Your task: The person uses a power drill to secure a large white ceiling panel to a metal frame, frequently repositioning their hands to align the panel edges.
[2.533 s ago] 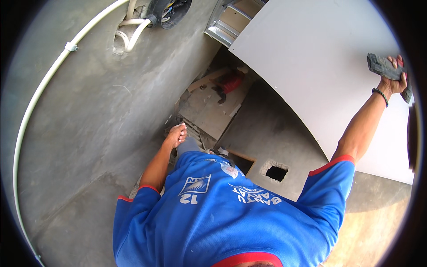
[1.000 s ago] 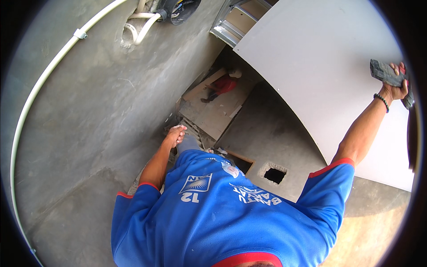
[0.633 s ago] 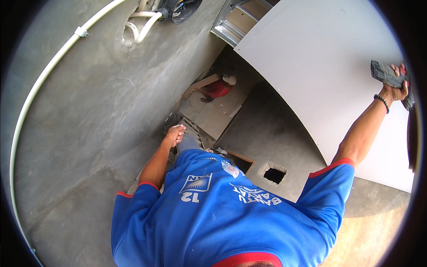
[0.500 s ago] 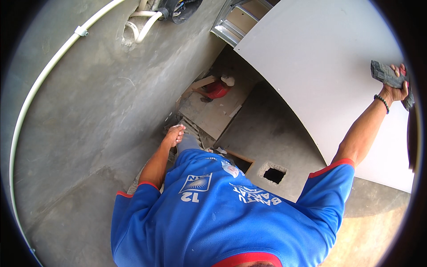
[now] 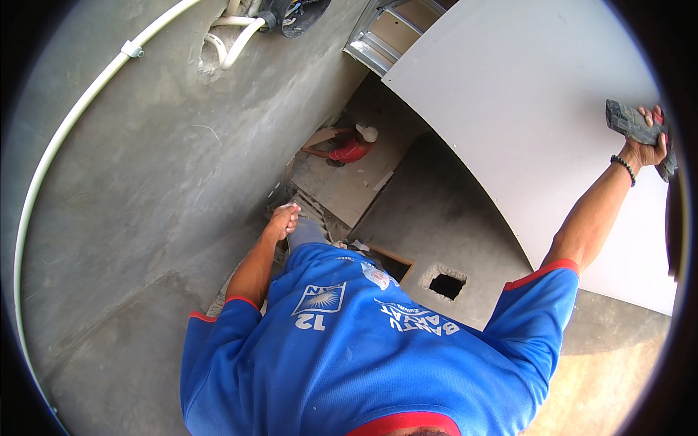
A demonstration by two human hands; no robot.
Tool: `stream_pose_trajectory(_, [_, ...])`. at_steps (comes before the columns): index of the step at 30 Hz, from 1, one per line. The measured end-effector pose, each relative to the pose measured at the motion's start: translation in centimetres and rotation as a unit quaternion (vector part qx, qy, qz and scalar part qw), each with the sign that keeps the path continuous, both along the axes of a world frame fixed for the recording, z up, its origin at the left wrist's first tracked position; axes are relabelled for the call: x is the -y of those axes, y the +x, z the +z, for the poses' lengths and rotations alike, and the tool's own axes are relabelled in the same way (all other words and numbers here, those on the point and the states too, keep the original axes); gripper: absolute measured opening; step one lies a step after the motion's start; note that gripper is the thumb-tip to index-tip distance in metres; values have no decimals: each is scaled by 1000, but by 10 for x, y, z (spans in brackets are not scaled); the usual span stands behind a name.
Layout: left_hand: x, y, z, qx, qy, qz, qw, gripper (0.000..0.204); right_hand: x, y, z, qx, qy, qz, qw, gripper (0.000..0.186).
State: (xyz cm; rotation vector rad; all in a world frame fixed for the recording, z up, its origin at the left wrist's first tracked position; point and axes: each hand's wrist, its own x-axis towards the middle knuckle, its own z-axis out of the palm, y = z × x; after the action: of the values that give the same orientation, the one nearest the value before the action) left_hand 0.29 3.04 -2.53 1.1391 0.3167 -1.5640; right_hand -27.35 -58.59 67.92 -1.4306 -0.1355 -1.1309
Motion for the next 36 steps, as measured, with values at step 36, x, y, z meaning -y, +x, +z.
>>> stream_pose_trajectory(36, [-1,3,-5,7,0,-10,1000,21,8,-4,4,0,-2,22,1000,71])
